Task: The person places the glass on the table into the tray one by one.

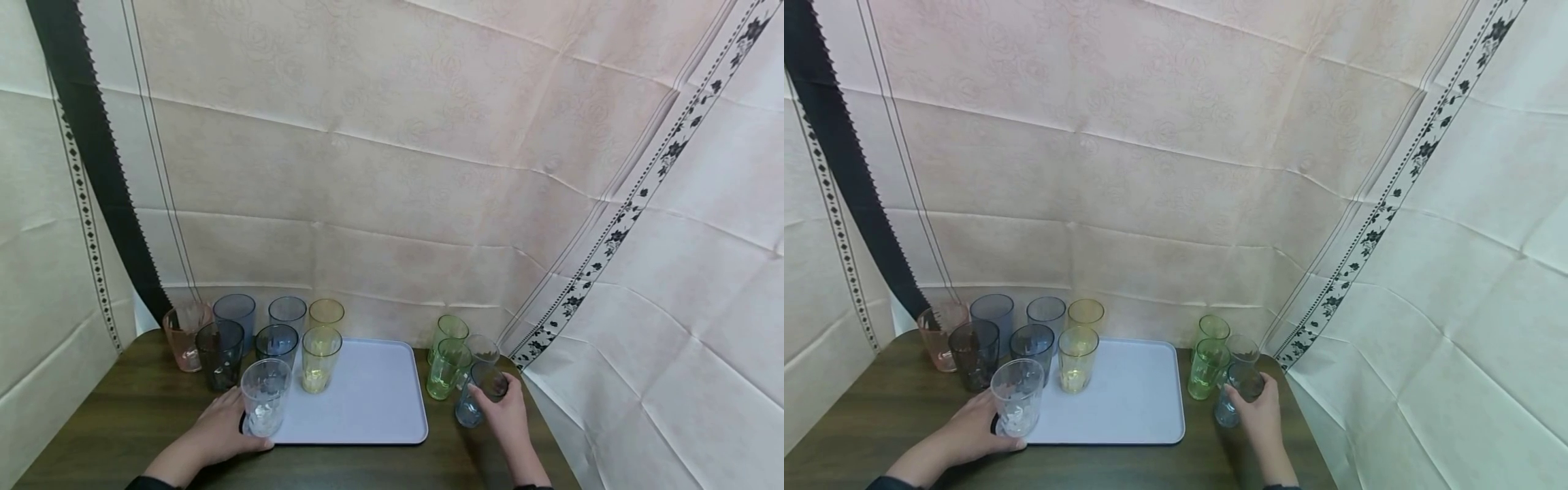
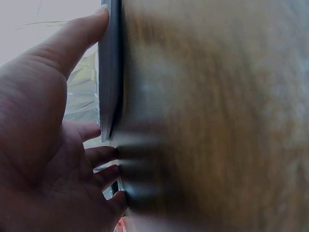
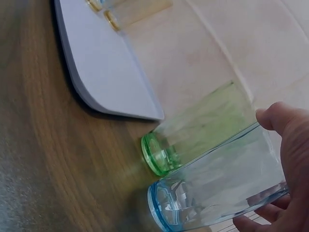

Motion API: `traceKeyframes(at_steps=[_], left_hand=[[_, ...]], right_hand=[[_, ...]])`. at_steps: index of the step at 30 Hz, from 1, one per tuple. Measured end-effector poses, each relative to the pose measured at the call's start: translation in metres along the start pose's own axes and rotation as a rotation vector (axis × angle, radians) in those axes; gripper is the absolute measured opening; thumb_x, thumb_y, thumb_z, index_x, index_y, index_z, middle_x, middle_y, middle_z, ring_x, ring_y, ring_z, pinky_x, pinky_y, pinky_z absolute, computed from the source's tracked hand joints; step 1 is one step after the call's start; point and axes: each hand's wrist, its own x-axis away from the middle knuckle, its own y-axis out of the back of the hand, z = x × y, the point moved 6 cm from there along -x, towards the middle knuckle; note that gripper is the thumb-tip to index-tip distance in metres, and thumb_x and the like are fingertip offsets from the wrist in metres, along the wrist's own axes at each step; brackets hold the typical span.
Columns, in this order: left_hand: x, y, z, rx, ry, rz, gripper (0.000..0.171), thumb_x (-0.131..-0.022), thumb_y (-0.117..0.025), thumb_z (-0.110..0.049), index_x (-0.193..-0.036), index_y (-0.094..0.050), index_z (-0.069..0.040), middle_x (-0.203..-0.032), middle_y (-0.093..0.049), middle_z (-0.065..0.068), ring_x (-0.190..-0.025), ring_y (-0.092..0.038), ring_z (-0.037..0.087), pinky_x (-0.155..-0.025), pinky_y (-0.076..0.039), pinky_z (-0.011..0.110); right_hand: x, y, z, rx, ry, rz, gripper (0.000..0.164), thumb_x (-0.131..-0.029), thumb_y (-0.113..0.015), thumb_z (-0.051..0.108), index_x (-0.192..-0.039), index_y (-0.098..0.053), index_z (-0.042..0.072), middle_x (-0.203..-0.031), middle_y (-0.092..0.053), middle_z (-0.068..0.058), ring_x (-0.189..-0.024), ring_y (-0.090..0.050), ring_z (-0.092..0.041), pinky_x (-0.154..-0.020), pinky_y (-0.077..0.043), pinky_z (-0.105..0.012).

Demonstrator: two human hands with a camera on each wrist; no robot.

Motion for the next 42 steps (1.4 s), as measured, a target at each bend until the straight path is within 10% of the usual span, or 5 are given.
traceKeyframes(at_steps=[18,28,42], left_hand=[[-0.001,-0.003,0.003,-0.01,0.009,0.005,0.125,-0.08,-0.093,-0.067,-0.16,-0.04,0.014,-0.162,-0.039,0.044,-0.15,-0.033,0.066,-0.118,-0.031,0.081],[-0.004,-0.006,0.009,0.009,0.025,0.01,0.13,-0.077,-0.093,-0.07,-0.162,-0.039,0.013,-0.164,-0.037,0.043,-0.152,-0.032,0.065,-0.119,-0.03,0.081],[0.001,-0.003,0.004,0.002,0.027,0.012,0.125,-0.08,-0.093,-0.066,-0.16,-0.041,0.015,-0.162,-0.038,0.045,-0.15,-0.032,0.067,-0.118,-0.031,0.082]], right_hand=[[0.049,-0.018,0.033,-0.017,0.134,0.02,0.097,-0.093,-0.093,0.035,-0.159,-0.036,-0.007,-0.155,-0.049,-0.035,-0.146,-0.05,-0.052,-0.122,-0.04,-0.068],[0.079,-0.076,0.073,-0.071,0.313,0.081,0.083,-0.085,-0.099,0.026,-0.147,-0.051,-0.004,-0.138,-0.065,-0.026,-0.13,-0.065,-0.042,-0.113,-0.05,-0.061],[0.113,-0.172,0.137,-0.2,0.353,0.359,0.084,-0.089,-0.096,0.029,-0.152,-0.049,0.001,-0.139,-0.064,-0.011,-0.133,-0.06,-0.03,-0.112,-0.052,-0.051]])
